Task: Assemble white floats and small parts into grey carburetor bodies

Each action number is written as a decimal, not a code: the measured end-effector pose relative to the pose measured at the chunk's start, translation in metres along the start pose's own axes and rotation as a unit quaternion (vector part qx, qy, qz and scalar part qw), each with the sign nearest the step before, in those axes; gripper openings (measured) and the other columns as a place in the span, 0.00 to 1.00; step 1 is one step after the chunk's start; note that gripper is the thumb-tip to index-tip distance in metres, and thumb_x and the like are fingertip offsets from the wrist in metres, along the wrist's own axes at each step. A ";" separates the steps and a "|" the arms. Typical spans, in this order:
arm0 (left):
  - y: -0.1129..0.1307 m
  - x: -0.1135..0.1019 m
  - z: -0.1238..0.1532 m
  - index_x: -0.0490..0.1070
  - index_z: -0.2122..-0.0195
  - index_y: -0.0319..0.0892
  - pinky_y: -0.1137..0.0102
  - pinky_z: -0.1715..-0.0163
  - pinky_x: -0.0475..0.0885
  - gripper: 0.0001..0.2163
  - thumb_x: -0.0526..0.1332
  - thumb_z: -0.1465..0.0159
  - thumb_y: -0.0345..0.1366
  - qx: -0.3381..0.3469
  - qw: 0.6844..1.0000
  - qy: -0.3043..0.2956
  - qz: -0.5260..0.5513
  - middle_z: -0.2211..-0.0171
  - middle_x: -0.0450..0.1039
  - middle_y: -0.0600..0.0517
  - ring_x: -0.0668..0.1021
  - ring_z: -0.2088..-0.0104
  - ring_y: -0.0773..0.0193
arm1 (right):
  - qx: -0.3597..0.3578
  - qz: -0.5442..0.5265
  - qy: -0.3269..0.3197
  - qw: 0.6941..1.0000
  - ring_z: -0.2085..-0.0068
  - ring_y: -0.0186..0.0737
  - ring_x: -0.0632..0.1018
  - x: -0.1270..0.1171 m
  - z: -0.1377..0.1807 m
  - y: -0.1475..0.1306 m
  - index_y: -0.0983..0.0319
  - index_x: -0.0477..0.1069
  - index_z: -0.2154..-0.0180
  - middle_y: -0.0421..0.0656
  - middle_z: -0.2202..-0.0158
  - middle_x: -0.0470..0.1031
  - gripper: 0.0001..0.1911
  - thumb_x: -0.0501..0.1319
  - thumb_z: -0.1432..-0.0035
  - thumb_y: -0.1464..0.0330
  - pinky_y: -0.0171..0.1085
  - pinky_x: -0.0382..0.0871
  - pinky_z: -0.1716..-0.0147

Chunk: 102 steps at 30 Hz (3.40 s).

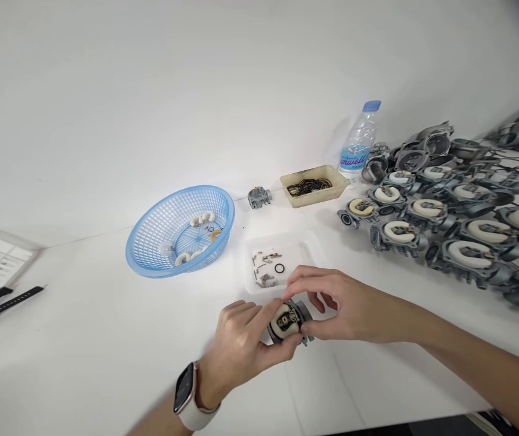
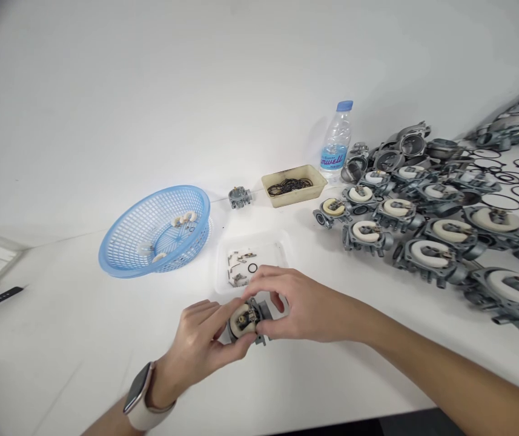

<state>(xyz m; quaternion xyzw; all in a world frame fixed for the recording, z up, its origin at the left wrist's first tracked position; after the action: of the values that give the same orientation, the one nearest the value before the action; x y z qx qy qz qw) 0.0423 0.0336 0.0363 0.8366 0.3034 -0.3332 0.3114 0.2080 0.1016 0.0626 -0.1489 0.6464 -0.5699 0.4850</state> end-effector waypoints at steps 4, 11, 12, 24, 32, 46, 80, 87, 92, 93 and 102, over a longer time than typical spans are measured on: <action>-0.003 -0.001 -0.003 0.70 0.45 0.40 0.69 0.77 0.70 0.28 0.68 0.43 0.51 -0.033 0.999 -0.014 0.021 0.75 0.77 0.56 0.78 0.79 0.64 | -0.020 0.014 0.000 1.000 0.65 0.36 0.70 0.000 0.002 -0.002 0.54 0.70 0.44 0.41 0.53 0.73 0.27 0.66 0.46 0.73 0.36 0.69 0.64; -0.008 0.005 -0.001 0.73 0.51 0.42 0.68 0.75 0.72 0.22 0.70 0.43 0.47 -0.045 0.997 -0.055 0.040 0.74 0.78 0.56 0.80 0.77 0.62 | -0.020 0.027 -0.030 0.999 0.65 0.35 0.70 0.004 0.003 0.000 0.53 0.67 0.42 0.40 0.53 0.73 0.30 0.65 0.46 0.73 0.35 0.69 0.64; -0.009 0.005 -0.001 0.72 0.49 0.42 0.69 0.75 0.72 0.22 0.70 0.42 0.46 -0.040 0.997 -0.055 0.046 0.74 0.78 0.56 0.80 0.77 0.63 | -0.030 0.040 -0.025 0.998 0.65 0.35 0.71 0.005 0.003 -0.001 0.53 0.67 0.42 0.41 0.53 0.72 0.30 0.65 0.47 0.74 0.35 0.69 0.64; -0.012 0.005 -0.001 0.72 0.46 0.42 0.70 0.76 0.72 0.25 0.70 0.42 0.47 -0.039 0.994 -0.078 0.068 0.74 0.78 0.56 0.79 0.77 0.64 | -0.051 0.089 0.021 0.994 0.67 0.36 0.70 0.005 0.002 -0.002 0.54 0.68 0.45 0.41 0.55 0.73 0.27 0.63 0.47 0.73 0.36 0.68 0.66; -0.013 0.007 -0.002 0.73 0.48 0.43 0.71 0.75 0.73 0.22 0.69 0.42 0.46 -0.048 0.991 -0.096 0.078 0.74 0.77 0.56 0.79 0.77 0.64 | -0.050 0.108 0.002 0.993 0.66 0.37 0.71 0.009 0.003 -0.007 0.53 0.68 0.43 0.39 0.57 0.73 0.29 0.64 0.47 0.73 0.37 0.68 0.65; -0.013 0.006 -0.002 0.72 0.48 0.42 0.71 0.76 0.71 0.23 0.69 0.41 0.47 -0.040 0.993 -0.087 0.069 0.75 0.76 0.56 0.78 0.78 0.64 | -0.043 0.099 0.004 0.994 0.65 0.38 0.72 0.008 0.003 -0.005 0.53 0.65 0.42 0.42 0.54 0.73 0.30 0.64 0.48 0.71 0.36 0.67 0.66; -0.014 0.007 -0.001 0.71 0.47 0.44 0.69 0.74 0.71 0.23 0.69 0.40 0.48 -0.032 0.993 -0.093 0.059 0.74 0.78 0.56 0.80 0.76 0.63 | -0.039 0.107 0.008 0.993 0.65 0.36 0.70 0.008 0.004 -0.003 0.52 0.65 0.41 0.39 0.55 0.72 0.31 0.64 0.46 0.73 0.36 0.67 0.65; -0.012 0.006 -0.001 0.72 0.47 0.43 0.69 0.74 0.72 0.24 0.69 0.40 0.48 -0.029 0.994 -0.091 0.060 0.74 0.77 0.56 0.79 0.77 0.63 | -0.050 0.114 0.018 0.992 0.65 0.35 0.70 0.009 0.002 -0.003 0.53 0.65 0.42 0.38 0.55 0.72 0.31 0.64 0.47 0.74 0.34 0.66 0.66; -0.012 0.006 -0.001 0.71 0.46 0.43 0.70 0.74 0.72 0.24 0.68 0.40 0.49 -0.032 0.993 -0.098 0.059 0.74 0.77 0.56 0.79 0.77 0.63 | -0.050 0.124 0.021 0.991 0.68 0.34 0.69 0.009 0.001 -0.001 0.54 0.64 0.41 0.38 0.56 0.72 0.31 0.64 0.46 0.74 0.34 0.65 0.68; -0.012 0.006 -0.001 0.71 0.46 0.43 0.69 0.74 0.72 0.24 0.68 0.40 0.49 -0.032 0.993 -0.098 0.059 0.75 0.77 0.56 0.79 0.77 0.63 | -0.052 0.122 0.021 0.991 0.68 0.33 0.69 0.009 0.001 0.000 0.54 0.64 0.41 0.38 0.56 0.72 0.30 0.64 0.46 0.74 0.34 0.65 0.68; -0.013 0.007 -0.002 0.73 0.49 0.42 0.68 0.76 0.70 0.22 0.68 0.40 0.49 -0.033 0.994 -0.094 0.045 0.74 0.77 0.56 0.79 0.77 0.63 | -0.084 0.146 0.033 0.985 0.58 0.40 0.74 0.010 0.003 -0.001 0.54 0.63 0.40 0.42 0.49 0.69 0.34 0.64 0.47 0.74 0.38 0.68 0.61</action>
<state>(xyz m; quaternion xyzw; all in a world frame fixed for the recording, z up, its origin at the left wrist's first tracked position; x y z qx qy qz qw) 0.0373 0.0449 0.0282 0.8037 0.2456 -0.3860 0.3806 0.2048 0.0922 0.0596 -0.0741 0.7224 -0.4411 0.5274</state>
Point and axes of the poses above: each hand's wrist, its own z-axis away from the middle knuckle, its own x-axis out of the palm, y = z × x, the point moved 5 cm from there along -z, towards the middle knuckle
